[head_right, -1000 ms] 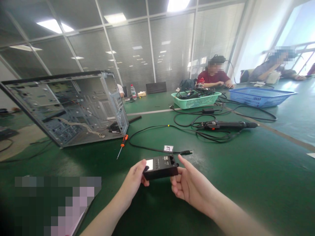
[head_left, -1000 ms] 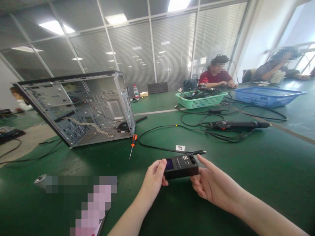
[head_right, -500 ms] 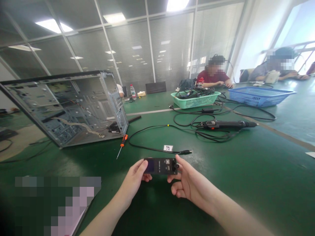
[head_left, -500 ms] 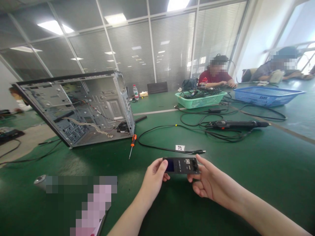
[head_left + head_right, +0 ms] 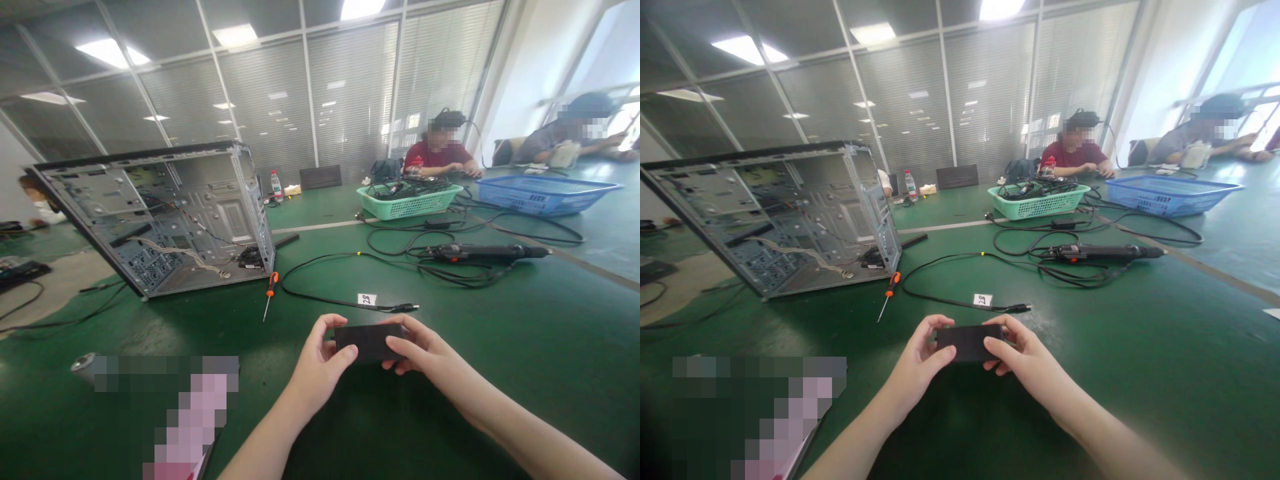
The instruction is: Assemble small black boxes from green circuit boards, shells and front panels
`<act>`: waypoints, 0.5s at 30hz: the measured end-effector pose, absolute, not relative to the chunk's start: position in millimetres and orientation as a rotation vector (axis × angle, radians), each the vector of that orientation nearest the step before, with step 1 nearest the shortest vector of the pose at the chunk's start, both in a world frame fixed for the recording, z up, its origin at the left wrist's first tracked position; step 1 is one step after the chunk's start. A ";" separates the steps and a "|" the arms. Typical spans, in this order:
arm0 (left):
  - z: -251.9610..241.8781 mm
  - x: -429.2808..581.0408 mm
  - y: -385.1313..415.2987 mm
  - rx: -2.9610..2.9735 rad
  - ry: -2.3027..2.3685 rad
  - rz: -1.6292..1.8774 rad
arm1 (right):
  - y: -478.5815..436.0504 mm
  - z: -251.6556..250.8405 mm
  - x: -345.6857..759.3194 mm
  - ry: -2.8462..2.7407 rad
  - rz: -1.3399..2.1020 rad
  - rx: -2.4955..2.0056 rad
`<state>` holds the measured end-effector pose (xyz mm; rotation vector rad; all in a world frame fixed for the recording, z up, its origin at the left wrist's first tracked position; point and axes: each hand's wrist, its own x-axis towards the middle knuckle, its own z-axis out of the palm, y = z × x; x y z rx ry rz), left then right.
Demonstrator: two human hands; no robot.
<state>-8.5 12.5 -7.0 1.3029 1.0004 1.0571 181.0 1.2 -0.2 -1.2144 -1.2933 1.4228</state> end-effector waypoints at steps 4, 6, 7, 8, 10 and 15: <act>-0.2 -9.2 5.4 1.580 1.054 1.086 | 4.6 -5.0 185.8 -1.539 1.222 -1.171; 3.1 -9.5 1.9 1.808 1.119 1.096 | 5.2 -5.2 187.2 -1.617 1.150 -1.141; 4.3 -9.6 0.7 1.925 1.148 1.079 | 5.0 -4.8 187.6 -1.651 1.118 -1.131; 5.2 -9.8 -0.1 2.037 1.168 1.050 | 4.5 -4.1 187.8 -1.682 1.086 -1.129; 6.2 -10.5 -0.5 2.230 1.181 0.997 | 3.0 -1.9 187.9 -1.731 1.025 -1.132; 7.0 -13.6 1.5 2.620 1.153 1.014 | -1.0 8.9 186.9 -1.643 1.163 -1.154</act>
